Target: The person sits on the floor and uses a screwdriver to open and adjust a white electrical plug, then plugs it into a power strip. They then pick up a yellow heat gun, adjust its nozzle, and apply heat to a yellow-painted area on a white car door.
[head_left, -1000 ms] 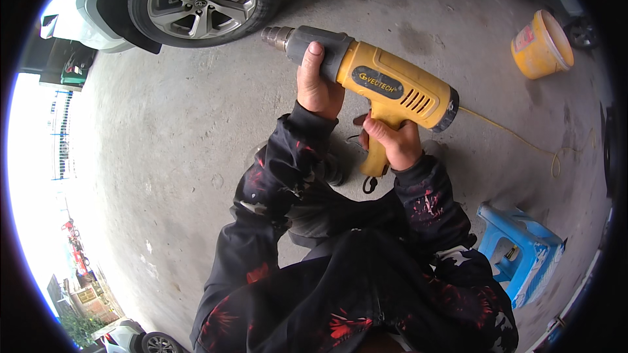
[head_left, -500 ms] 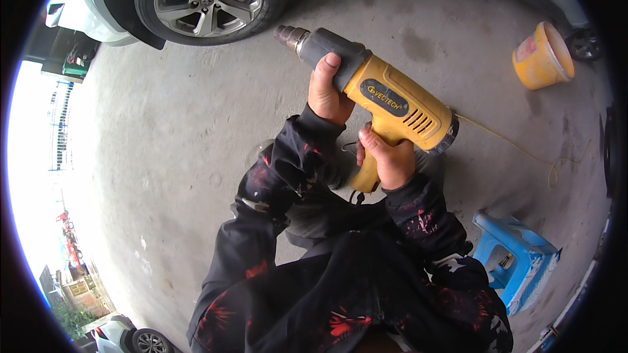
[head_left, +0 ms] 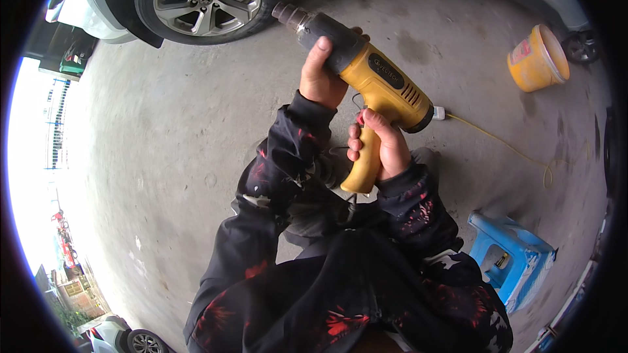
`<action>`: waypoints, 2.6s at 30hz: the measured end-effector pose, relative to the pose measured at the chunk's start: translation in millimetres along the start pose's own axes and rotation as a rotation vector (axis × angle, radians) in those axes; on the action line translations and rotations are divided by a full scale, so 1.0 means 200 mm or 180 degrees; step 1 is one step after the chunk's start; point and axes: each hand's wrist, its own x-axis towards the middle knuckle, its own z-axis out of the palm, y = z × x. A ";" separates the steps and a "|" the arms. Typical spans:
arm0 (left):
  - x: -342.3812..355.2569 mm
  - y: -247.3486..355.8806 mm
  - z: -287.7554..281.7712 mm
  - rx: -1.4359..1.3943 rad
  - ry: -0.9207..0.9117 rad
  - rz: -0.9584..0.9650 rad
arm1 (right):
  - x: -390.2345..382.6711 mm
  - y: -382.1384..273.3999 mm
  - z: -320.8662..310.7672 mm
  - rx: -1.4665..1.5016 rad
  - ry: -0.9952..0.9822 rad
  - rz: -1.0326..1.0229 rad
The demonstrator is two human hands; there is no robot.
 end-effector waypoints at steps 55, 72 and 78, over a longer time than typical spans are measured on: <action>-0.13 -0.08 0.22 0.1623 0.0705 0.0647 | 0.26 0.16 -0.36 -0.0847 -0.0080 -0.1524; -0.06 0.04 0.01 0.0559 -0.0115 0.0172 | -0.10 0.06 -0.22 -0.3270 -0.0130 -0.2654; -0.03 0.03 0.01 -0.0145 -0.0191 -0.1010 | -0.31 -0.08 -0.16 -0.3148 0.0134 -0.3323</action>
